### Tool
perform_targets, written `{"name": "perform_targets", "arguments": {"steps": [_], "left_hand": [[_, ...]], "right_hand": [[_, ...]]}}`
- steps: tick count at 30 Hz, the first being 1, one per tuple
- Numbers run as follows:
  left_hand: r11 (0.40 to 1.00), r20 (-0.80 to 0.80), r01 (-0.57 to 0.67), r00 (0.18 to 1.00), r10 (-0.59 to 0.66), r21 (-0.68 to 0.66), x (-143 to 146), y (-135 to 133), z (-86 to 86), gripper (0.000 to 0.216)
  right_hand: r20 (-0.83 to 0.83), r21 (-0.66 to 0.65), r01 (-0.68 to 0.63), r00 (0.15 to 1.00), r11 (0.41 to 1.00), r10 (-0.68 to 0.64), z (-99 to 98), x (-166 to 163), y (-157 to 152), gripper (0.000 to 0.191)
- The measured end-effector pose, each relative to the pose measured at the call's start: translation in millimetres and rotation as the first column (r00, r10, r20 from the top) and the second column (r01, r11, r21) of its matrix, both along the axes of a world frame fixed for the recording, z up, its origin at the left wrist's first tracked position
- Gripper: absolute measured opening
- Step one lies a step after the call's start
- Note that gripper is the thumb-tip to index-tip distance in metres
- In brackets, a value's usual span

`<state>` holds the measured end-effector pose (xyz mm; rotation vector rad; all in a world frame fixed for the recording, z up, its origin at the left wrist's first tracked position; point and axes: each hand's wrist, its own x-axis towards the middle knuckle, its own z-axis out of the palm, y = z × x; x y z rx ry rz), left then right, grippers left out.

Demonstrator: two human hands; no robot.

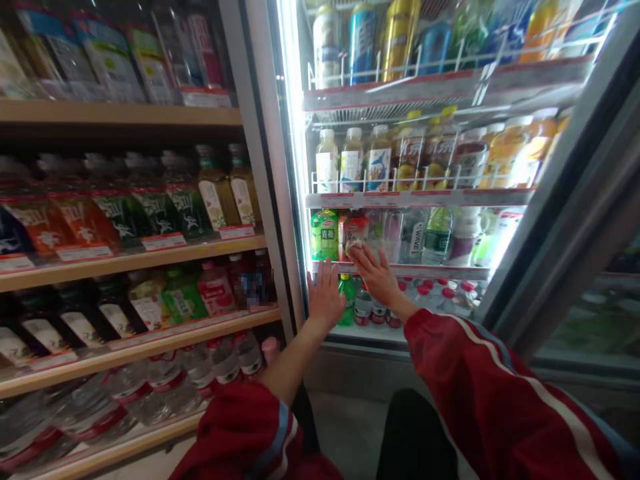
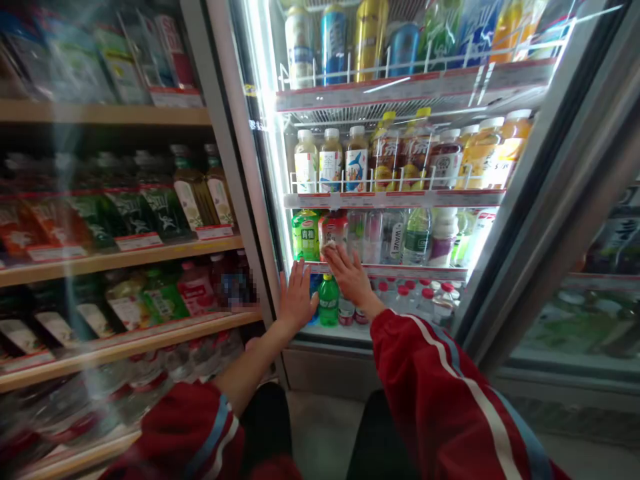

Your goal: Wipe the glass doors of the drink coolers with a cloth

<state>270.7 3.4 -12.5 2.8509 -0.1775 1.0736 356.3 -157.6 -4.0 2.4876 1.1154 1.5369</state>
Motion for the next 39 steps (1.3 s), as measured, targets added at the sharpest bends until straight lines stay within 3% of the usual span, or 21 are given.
{"name": "perform_targets", "arguments": {"steps": [3,8,16,23,31,39], "left_hand": [[1.0,0.004,0.008,1.0,-0.008,0.011,0,-3,4.2,0.065],[0.999,0.013,0.028,1.0,-0.028,0.017,0,-9,7.7,0.066],[0.999,0.008,0.035,0.999,-0.035,0.025,1,-16,9.4,0.068],[0.999,0.029,0.046,0.998,-0.047,0.029,3,-16,12.2,0.067],[0.998,0.047,0.055,0.997,-0.056,0.019,6,-19,11.7,0.069],[0.998,0.014,0.058,0.998,-0.058,0.009,7,-26,17.0,0.066]], "right_hand": [[0.003,0.03,0.01,1.0,0.999,-0.01,0.1,-2,-3,0.063],[0.006,0.193,0.066,0.998,0.979,-0.068,15.6,5,-14,0.059],[-0.03,0.102,0.036,0.999,0.994,-0.033,0.3,0,-23,0.066],[-0.02,0.3,0.108,0.994,0.948,-0.107,20.8,15,-26,0.061],[-0.067,0.158,0.094,0.994,0.983,-0.084,-6.0,1,-29,0.06],[0.034,0.258,0.138,0.988,0.956,-0.152,7.4,9,-43,0.054]]}}
